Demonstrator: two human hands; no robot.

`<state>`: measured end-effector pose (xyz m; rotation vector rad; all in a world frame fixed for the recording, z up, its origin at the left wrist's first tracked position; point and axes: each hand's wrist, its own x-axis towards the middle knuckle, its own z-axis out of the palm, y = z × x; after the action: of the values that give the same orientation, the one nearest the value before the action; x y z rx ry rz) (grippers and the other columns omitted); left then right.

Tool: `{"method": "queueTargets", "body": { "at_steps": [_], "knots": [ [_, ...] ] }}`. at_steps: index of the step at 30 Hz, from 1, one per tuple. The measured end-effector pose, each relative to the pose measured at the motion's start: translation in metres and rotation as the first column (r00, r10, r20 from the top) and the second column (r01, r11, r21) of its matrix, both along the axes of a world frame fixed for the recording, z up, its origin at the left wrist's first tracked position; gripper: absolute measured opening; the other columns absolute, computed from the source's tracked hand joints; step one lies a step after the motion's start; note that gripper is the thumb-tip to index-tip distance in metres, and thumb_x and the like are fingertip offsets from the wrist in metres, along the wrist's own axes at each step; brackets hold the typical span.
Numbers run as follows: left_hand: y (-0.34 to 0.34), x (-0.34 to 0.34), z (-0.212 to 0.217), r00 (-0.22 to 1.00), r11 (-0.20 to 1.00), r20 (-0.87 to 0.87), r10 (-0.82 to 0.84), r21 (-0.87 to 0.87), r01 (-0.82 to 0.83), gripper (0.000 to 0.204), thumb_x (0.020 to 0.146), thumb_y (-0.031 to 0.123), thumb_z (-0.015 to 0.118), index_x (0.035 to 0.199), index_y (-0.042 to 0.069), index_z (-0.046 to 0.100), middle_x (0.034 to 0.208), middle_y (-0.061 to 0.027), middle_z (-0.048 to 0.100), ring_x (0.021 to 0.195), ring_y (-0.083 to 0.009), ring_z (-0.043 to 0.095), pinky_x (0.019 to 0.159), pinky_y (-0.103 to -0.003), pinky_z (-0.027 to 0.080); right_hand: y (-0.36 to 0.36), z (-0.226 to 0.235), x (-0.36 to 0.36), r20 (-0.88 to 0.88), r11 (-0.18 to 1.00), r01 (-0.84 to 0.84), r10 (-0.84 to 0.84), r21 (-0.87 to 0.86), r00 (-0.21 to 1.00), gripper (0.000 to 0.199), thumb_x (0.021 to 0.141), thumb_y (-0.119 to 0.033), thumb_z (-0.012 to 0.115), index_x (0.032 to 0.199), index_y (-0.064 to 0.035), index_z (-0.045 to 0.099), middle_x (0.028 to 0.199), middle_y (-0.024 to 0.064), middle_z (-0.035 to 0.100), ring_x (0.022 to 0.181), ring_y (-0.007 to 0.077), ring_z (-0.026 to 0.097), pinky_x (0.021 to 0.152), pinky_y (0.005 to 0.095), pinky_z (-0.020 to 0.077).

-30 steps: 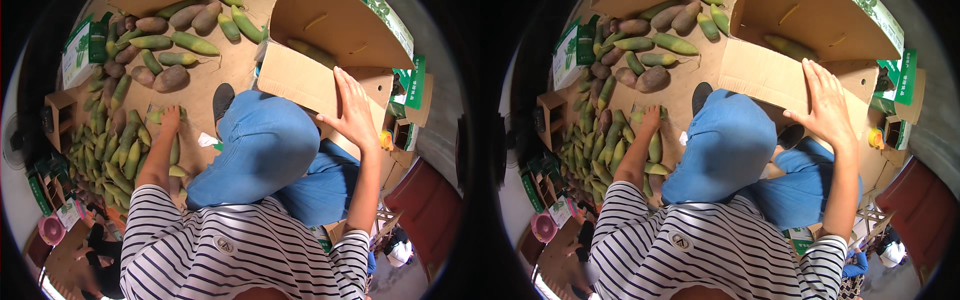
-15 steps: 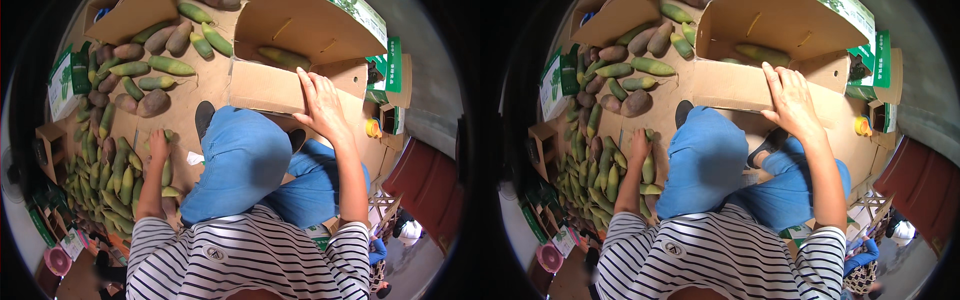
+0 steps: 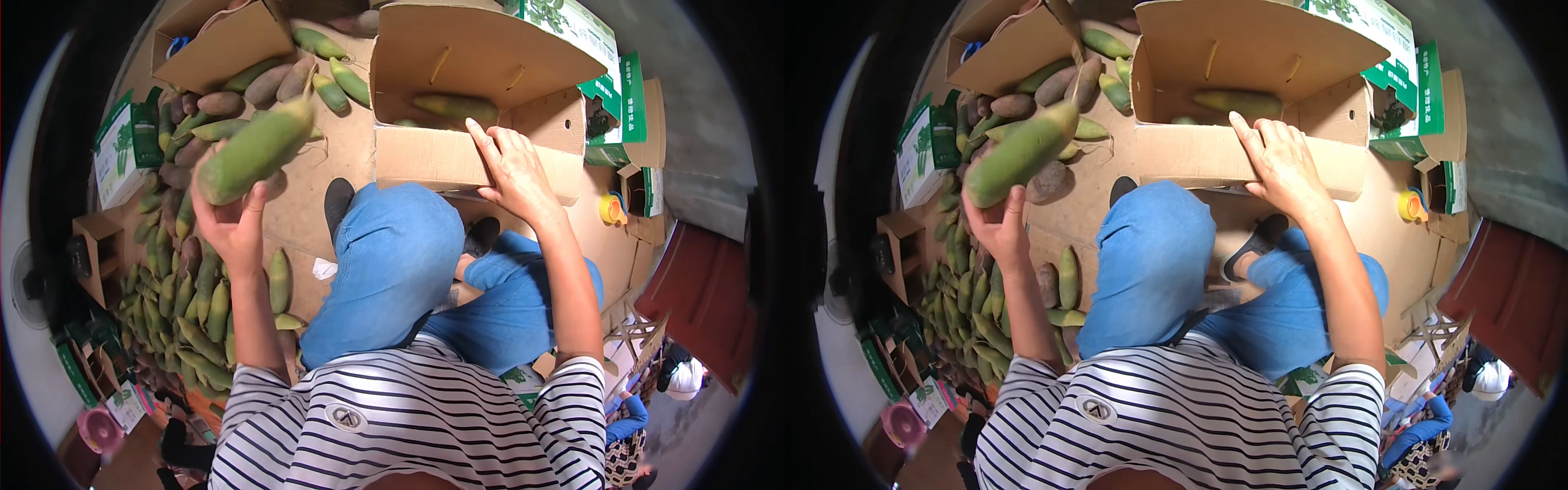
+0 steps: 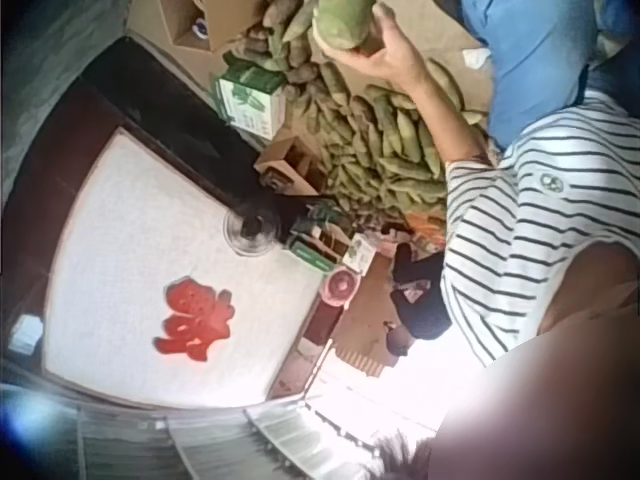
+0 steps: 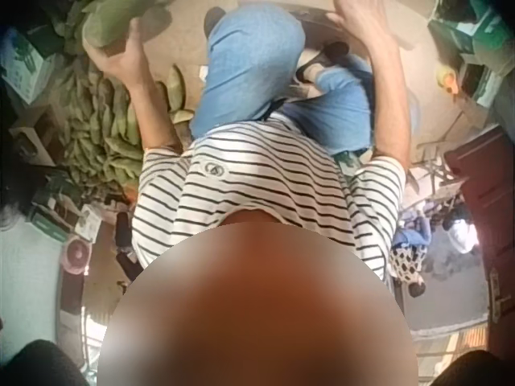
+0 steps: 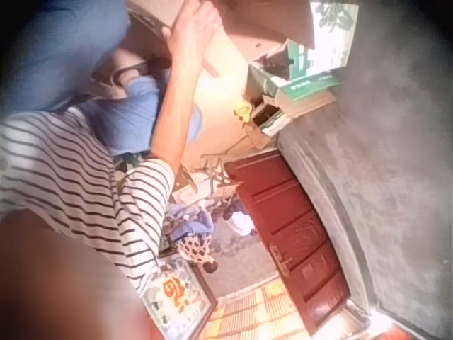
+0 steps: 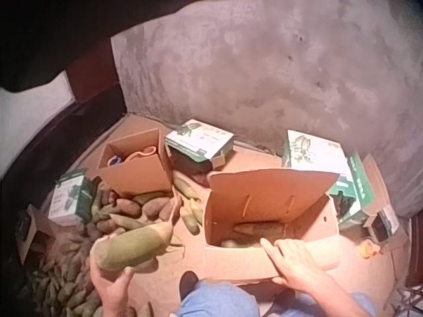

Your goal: Sort and pack green radishes or similar vegetables into cardboard boxes for shipping.

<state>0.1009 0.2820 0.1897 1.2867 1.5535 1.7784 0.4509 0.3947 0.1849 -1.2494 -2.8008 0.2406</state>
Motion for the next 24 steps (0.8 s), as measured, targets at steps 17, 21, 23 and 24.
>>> {"method": "queueTargets", "body": {
  "at_steps": [17, 21, 23, 24],
  "knots": [
    [0.100, 0.104, 0.014, 0.787, 0.937, -0.531, -0.315, -0.043, 0.346, 0.039, 0.084, 0.020, 0.068, 0.117, 0.004, 0.057, 0.111, -0.0151, 0.060, 0.095, -0.0292, 0.061, 0.084, -0.038, 0.051, 0.001, -0.001, -0.003, 0.095, 1.000, -0.003, 0.003, -0.008, 0.995, 0.108, 0.054, -0.014, 0.086, 0.146, -0.0083, 0.029, 0.120, 0.0167, 0.050, 0.112, 0.0328, 0.049, 0.098, 0.0426, 0.0395],
    [0.030, 0.039, -0.062, 0.838, 0.919, -0.471, -0.277, -0.385, 0.088, 0.032, 0.084, 0.016, 0.066, 0.112, 0.003, 0.059, 0.102, -0.0171, 0.061, 0.094, -0.0326, 0.060, 0.081, -0.039, 0.049, 0.004, -0.001, -0.001, 0.098, 1.000, -0.005, 0.006, -0.010, 0.995, 0.109, 0.055, -0.012, 0.086, 0.147, -0.0103, 0.029, 0.123, 0.0171, 0.050, 0.114, 0.0344, 0.049, 0.100, 0.0431, 0.0397],
    [-0.034, 0.005, -0.120, 0.756, 0.815, -0.559, -0.340, -0.577, -0.060, 0.033, 0.083, 0.016, 0.066, 0.112, 0.003, 0.058, 0.102, -0.0186, 0.060, 0.094, -0.0367, 0.059, 0.080, -0.042, 0.048, 0.003, 0.000, -0.005, 0.091, 1.000, -0.005, 0.007, -0.022, 0.996, 0.109, 0.054, -0.011, 0.086, 0.147, -0.0108, 0.029, 0.124, 0.0160, 0.051, 0.113, 0.0337, 0.049, 0.099, 0.0426, 0.0404],
    [-0.072, -0.007, -0.147, 0.719, 0.763, -0.587, -0.372, -0.634, -0.123, 0.035, 0.081, 0.016, 0.066, 0.112, 0.003, 0.057, 0.103, -0.0192, 0.059, 0.095, -0.0385, 0.058, 0.080, -0.044, 0.048, 0.002, -0.001, -0.005, 0.103, 1.000, -0.010, 0.011, -0.014, 0.995, 0.109, 0.055, -0.009, 0.085, 0.147, -0.0113, 0.029, 0.125, 0.0156, 0.051, 0.114, 0.0334, 0.049, 0.098, 0.0420, 0.0409]
  ]
}}
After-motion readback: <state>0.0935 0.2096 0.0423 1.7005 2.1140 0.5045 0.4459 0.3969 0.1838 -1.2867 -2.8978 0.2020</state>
